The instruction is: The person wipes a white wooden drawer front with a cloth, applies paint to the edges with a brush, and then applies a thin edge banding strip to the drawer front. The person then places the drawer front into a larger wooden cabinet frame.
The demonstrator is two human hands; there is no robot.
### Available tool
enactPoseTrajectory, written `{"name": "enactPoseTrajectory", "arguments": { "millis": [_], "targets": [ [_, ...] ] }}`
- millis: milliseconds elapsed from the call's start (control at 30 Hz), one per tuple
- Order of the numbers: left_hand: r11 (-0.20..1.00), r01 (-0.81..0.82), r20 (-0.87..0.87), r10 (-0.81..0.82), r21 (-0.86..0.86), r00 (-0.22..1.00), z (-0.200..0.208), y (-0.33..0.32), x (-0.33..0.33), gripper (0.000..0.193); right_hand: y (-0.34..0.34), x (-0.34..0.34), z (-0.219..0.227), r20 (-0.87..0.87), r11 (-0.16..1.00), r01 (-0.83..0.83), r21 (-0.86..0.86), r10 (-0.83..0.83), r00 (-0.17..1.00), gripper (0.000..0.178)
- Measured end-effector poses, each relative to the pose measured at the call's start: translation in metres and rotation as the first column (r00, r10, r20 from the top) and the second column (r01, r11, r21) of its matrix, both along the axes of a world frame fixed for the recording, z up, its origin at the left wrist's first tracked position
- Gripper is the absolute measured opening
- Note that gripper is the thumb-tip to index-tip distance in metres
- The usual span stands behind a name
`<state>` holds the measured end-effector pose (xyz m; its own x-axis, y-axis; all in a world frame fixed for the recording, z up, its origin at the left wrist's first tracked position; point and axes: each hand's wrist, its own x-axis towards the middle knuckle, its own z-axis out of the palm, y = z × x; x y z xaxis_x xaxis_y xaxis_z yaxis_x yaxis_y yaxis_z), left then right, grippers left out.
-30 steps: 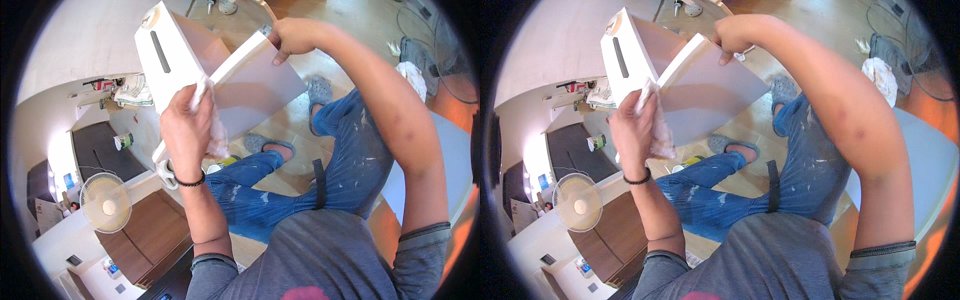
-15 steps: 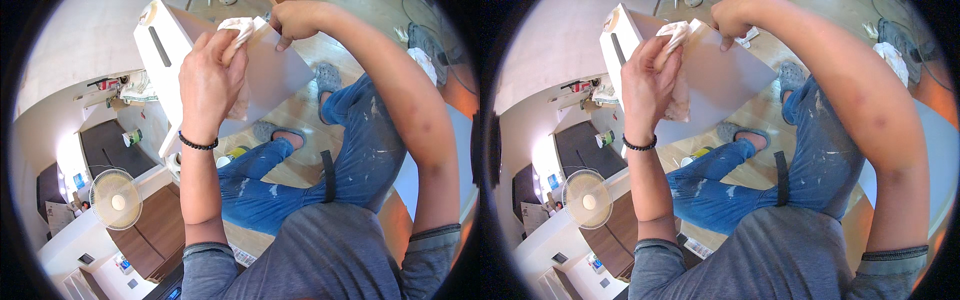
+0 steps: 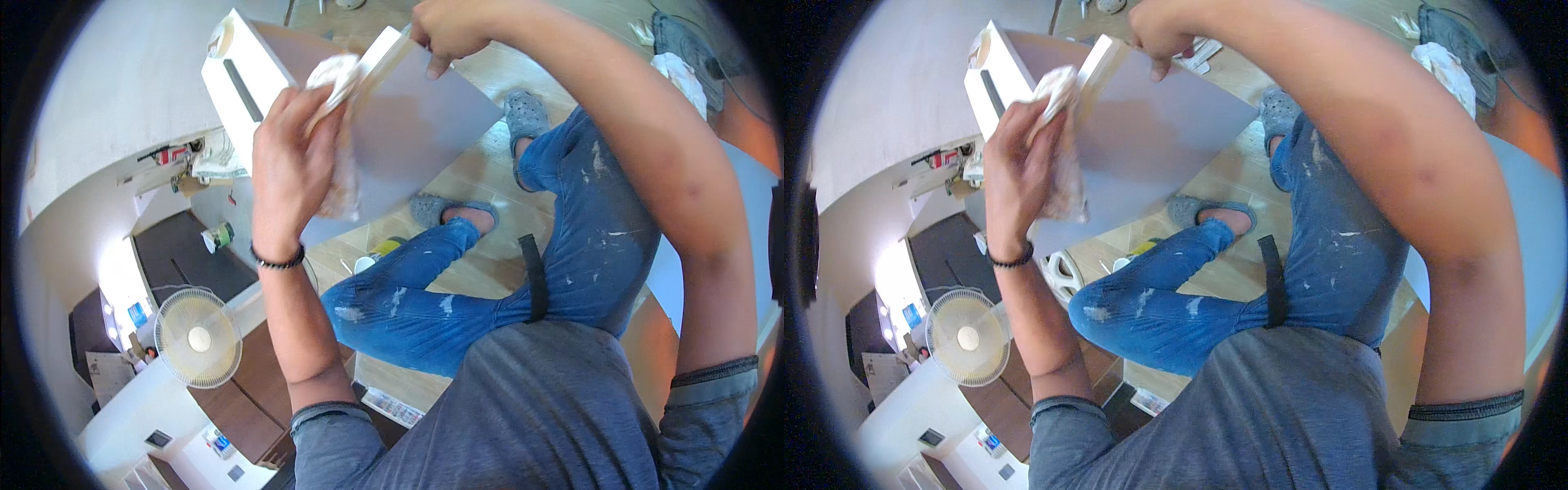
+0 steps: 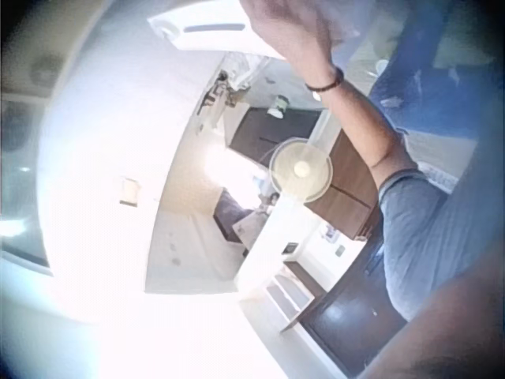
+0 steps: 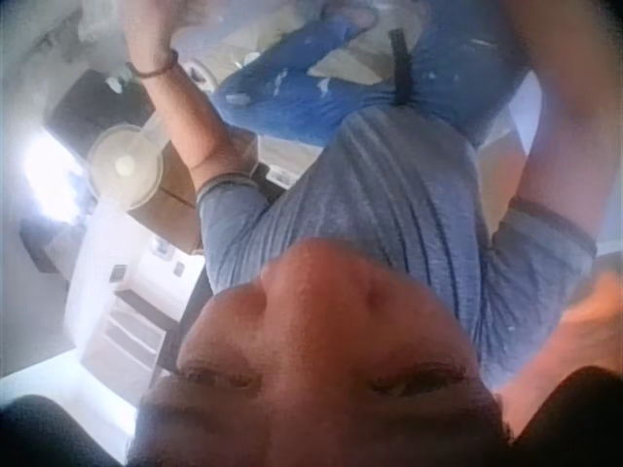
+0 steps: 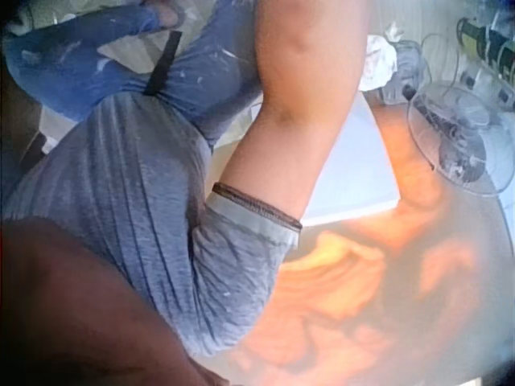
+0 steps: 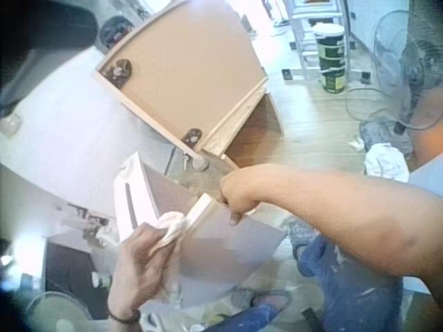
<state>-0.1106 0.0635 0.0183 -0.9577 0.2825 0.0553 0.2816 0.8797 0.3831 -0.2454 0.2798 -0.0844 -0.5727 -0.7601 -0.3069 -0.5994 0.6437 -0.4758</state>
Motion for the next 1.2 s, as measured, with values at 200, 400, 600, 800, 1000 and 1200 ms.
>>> {"name": "enactPoseTrajectory", "arguments": {
  "millis": [200, 400, 600, 800, 1000, 1200],
  "targets": [
    [0.998, 0.040, 0.057, -0.043, 0.038, 0.997, 0.006, 0.010, -0.010, 0.023, 0.004, 0.002, 0.008, 0.008, 1.000, 0.006, 0.009, -0.006, 1.000, 0.046],
    [0.983, 0.003, 0.214, -0.043, 0.184, 0.976, 0.012, -0.008, -0.003, 0.026, 0.001, 0.003, 0.009, 0.050, 0.999, 0.032, 0.024, -0.034, 0.998, 0.046],
    [0.996, 0.034, 0.263, -0.054, 0.081, 0.963, 0.020, 0.004, -0.011, 0.029, -0.001, 0.001, 0.004, 0.019, 1.000, 0.015, 0.018, -0.015, 1.000, 0.046],
    [0.986, -0.062, 0.274, 0.017, 0.157, 0.962, 0.014, -0.002, -0.007, 0.027, -0.004, -0.002, 0.000, 0.013, 0.999, -0.005, 0.052, 0.005, 1.000, 0.047],
    [0.992, 0.126, 0.194, -0.129, 0.032, 0.972, 0.018, 0.009, -0.021, 0.029, -0.002, -0.001, 0.004, 0.001, 0.997, 0.005, 0.081, -0.005, 1.000, 0.046],
    [0.993, 0.107, 0.255, -0.116, 0.050, 0.960, 0.023, -0.004, -0.014, 0.031, -0.004, 0.002, 0.004, 0.018, 0.999, 0.018, 0.036, -0.018, 1.000, 0.043]
  ]
}}
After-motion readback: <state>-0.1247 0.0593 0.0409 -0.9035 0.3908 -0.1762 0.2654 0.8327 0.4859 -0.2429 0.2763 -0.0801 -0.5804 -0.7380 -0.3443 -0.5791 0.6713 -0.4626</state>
